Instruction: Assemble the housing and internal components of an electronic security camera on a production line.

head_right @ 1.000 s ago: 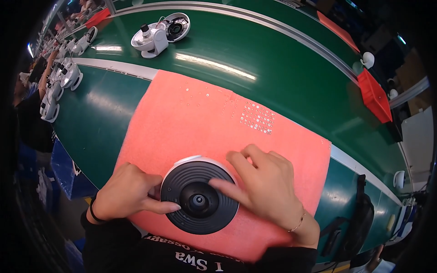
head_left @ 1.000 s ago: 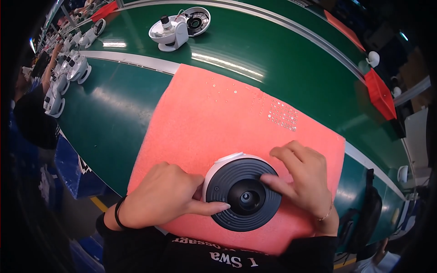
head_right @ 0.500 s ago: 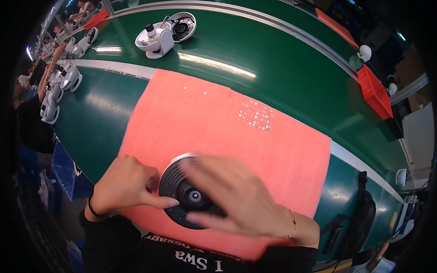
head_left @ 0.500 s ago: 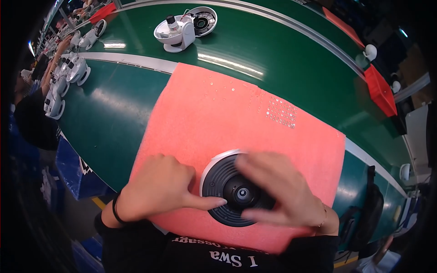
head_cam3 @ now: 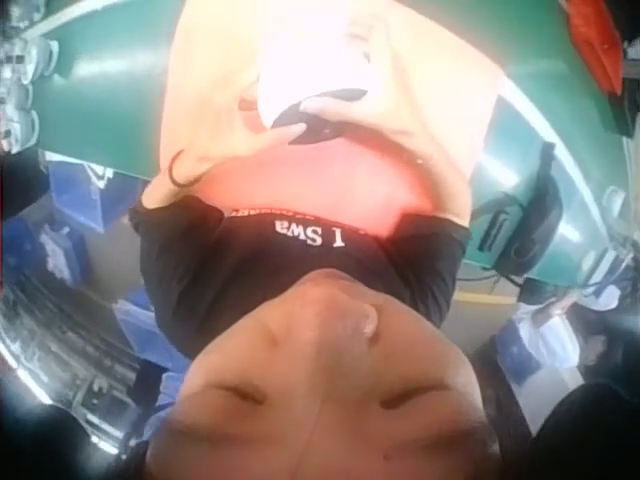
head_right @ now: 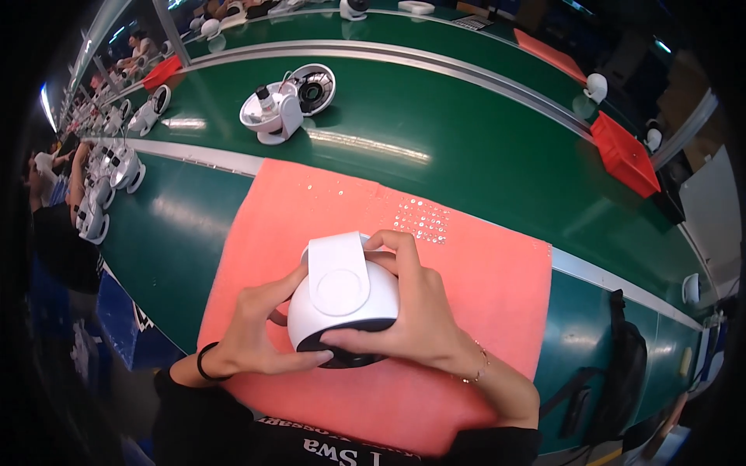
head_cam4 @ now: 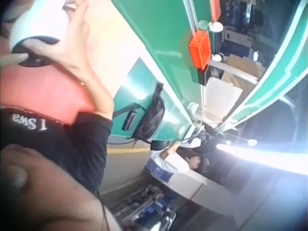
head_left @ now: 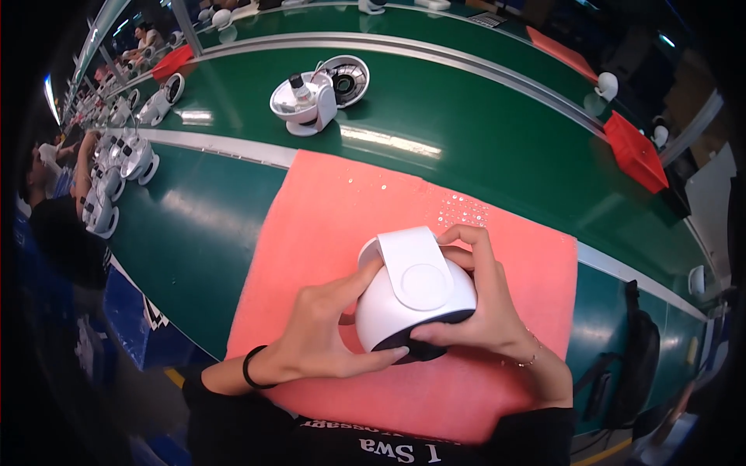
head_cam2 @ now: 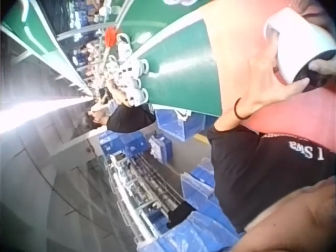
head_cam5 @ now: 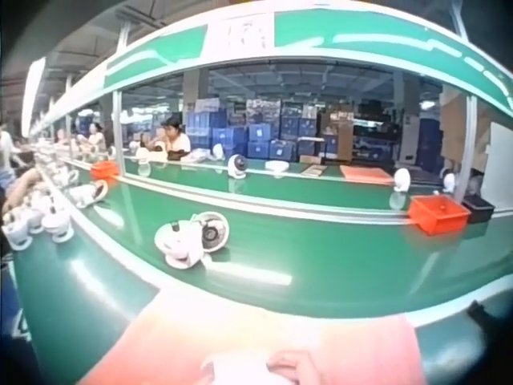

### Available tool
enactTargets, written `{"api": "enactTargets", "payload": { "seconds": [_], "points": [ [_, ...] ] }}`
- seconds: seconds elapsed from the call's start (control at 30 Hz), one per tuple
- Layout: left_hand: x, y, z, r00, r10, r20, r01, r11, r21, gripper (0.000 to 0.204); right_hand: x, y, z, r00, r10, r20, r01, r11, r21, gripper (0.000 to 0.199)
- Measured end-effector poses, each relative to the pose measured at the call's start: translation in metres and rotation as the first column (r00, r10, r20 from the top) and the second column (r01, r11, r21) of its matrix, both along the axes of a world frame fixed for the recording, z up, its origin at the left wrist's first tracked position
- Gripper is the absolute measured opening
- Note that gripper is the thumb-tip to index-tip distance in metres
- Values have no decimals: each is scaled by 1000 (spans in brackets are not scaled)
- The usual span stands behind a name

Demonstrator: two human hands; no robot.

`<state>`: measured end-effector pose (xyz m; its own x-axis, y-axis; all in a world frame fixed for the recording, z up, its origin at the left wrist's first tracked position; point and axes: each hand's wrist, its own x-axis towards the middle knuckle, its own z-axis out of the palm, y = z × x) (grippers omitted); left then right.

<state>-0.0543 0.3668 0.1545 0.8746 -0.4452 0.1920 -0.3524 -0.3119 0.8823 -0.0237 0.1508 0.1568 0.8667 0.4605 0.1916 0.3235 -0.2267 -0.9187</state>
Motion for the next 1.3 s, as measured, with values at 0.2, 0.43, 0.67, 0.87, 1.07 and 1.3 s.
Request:
{"api": "enactTargets", "payload": {
  "seconds": [0.2,0.43,0.67,0.87,1.07,1.3],
  "points": [
    [35,3,4,993,-29,-112,10,985,-175,91,16,-1,12,995,-93,-35,96,990,106,85],
    [80,15,-3,978,-147,-151,-29,614,-789,78,17,18,58,997,-59,51,42,960,278,98],
    [108,-55,16,970,86,-229,-244,374,-895,73,46,21,40,875,-323,362,220,929,299,98],
    [143,-77,14,888,-79,-452,-327,583,-744,66,87,-3,11,959,-277,-60,260,775,576,80],
    [167,-86,-43,782,-250,-571,-270,690,-672,63,124,-58,-33,768,-180,-614,616,468,633,63],
    [224,-43,-70,772,91,-629,-632,215,-744,67,133,-78,-55,685,-137,-716,715,313,625,69]
  ]
}}
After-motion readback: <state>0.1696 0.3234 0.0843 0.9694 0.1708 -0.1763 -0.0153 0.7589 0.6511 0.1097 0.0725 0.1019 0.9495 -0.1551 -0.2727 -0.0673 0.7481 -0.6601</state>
